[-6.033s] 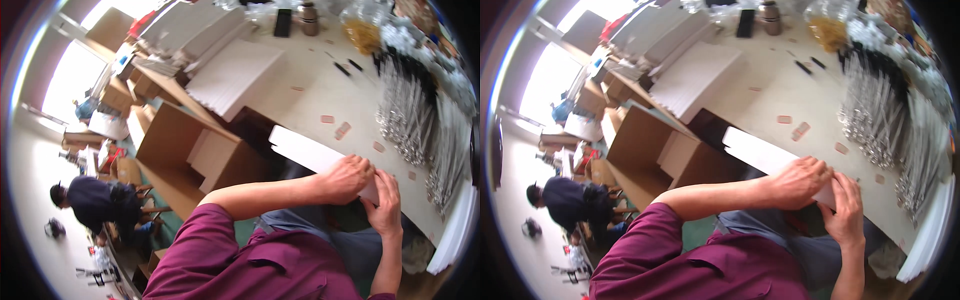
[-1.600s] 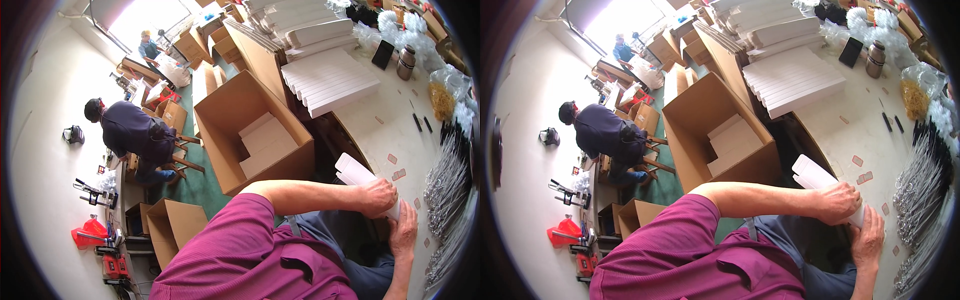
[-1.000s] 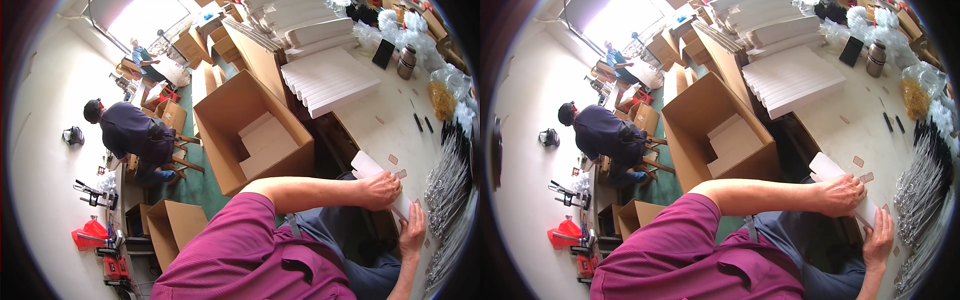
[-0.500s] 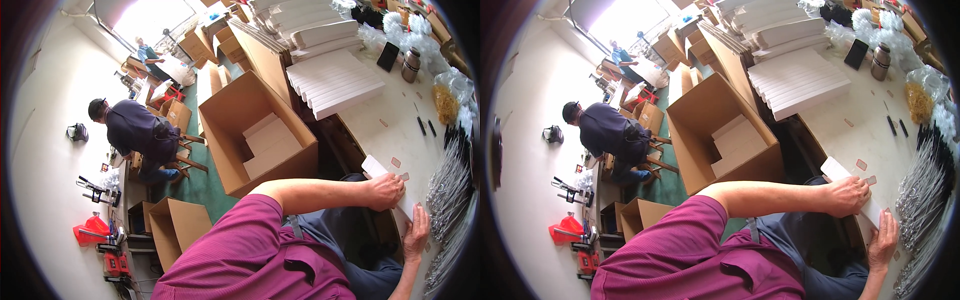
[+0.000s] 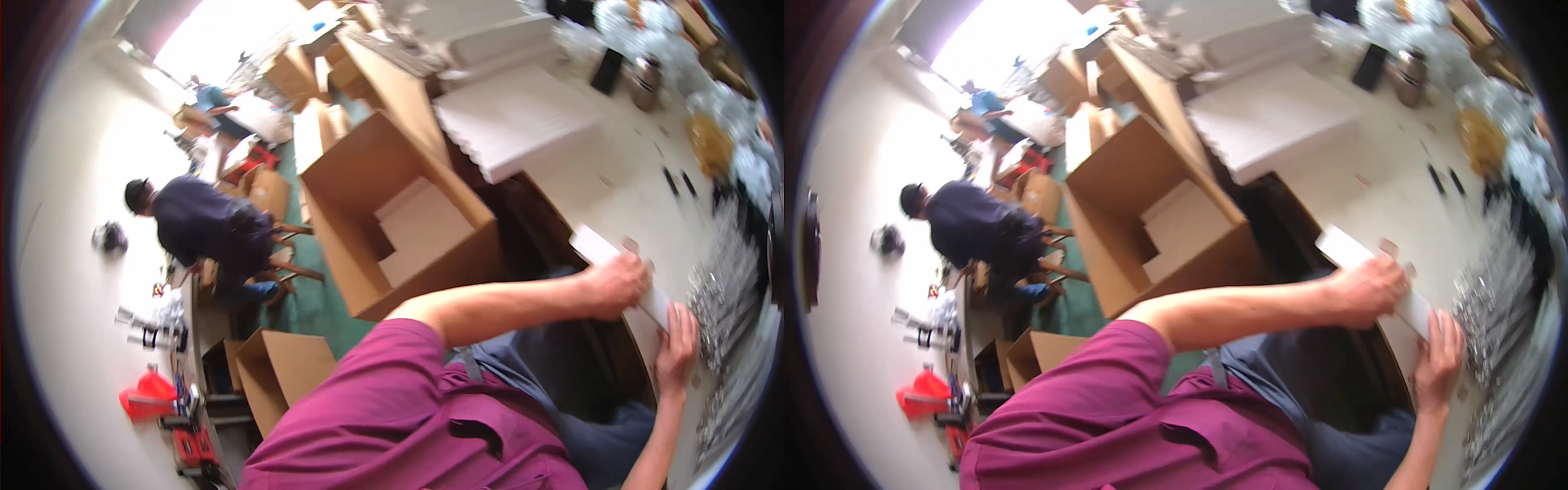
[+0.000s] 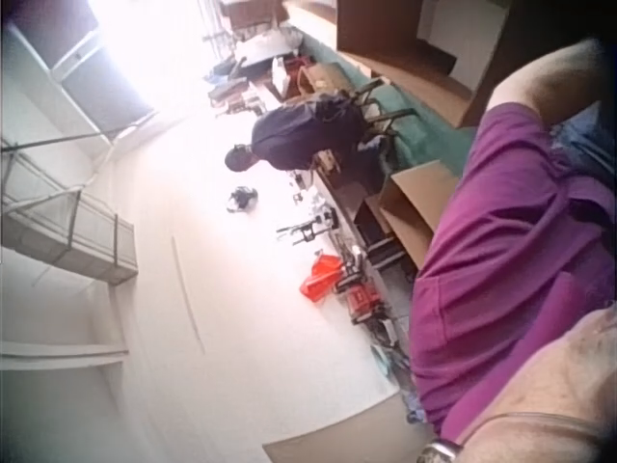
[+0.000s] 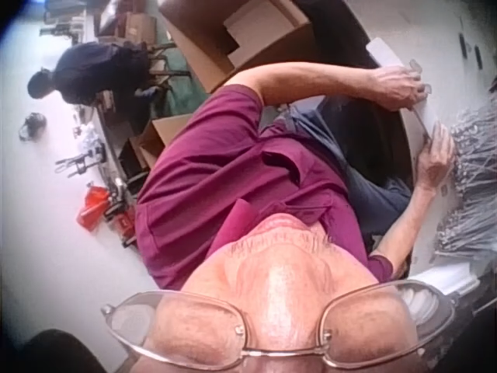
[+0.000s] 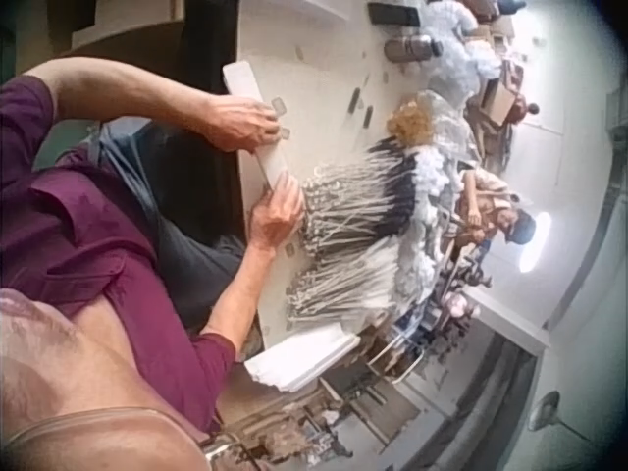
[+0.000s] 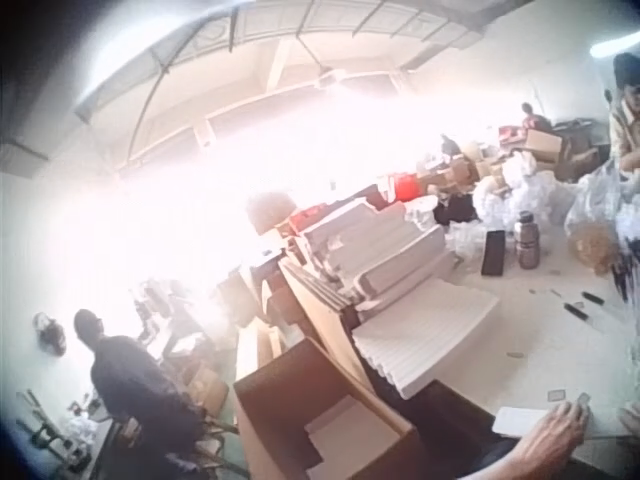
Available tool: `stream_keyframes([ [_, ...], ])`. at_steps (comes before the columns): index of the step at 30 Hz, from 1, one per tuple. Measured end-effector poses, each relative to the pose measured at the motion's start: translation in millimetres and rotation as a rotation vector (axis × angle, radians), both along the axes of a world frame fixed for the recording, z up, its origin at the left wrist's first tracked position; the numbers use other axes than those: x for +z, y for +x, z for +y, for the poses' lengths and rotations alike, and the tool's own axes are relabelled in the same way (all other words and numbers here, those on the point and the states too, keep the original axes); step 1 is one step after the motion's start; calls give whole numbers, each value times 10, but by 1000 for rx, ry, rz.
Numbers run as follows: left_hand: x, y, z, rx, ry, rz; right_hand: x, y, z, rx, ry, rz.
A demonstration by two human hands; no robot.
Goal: Assembling small white boxes and inserting bundled metallic items with black brushes.
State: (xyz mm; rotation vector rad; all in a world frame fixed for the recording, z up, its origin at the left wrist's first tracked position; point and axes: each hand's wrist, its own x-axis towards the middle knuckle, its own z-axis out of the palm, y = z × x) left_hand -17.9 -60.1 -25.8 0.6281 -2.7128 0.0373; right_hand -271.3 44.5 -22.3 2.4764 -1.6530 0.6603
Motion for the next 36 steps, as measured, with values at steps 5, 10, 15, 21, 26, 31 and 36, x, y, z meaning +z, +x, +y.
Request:
stream_keyframes([
  [5, 108, 462, -46, 48, 191, 192, 139, 500, -221, 57, -55, -84],
  [10, 374, 579, -79, 180, 318, 56, 170, 639, -351, 4, -19, -95],
  [15, 229, 483, -107, 184, 314, 129, 91, 588, -346, -51, 55, -120],
  [21, 172, 607, 103, 183, 300, 191, 120, 703, -214, -3, 125, -106],
  [26, -22, 674, 222, 180, 125, 91, 40, 765, -69, -25, 168, -62],
  [31, -144, 875, 123, 136, 43, -8, -10, 775, -13, -115, 278, 75],
  [36, -171, 1143, 8, 233, -65, -105, 69, 654, 124, -228, 259, 83],
])
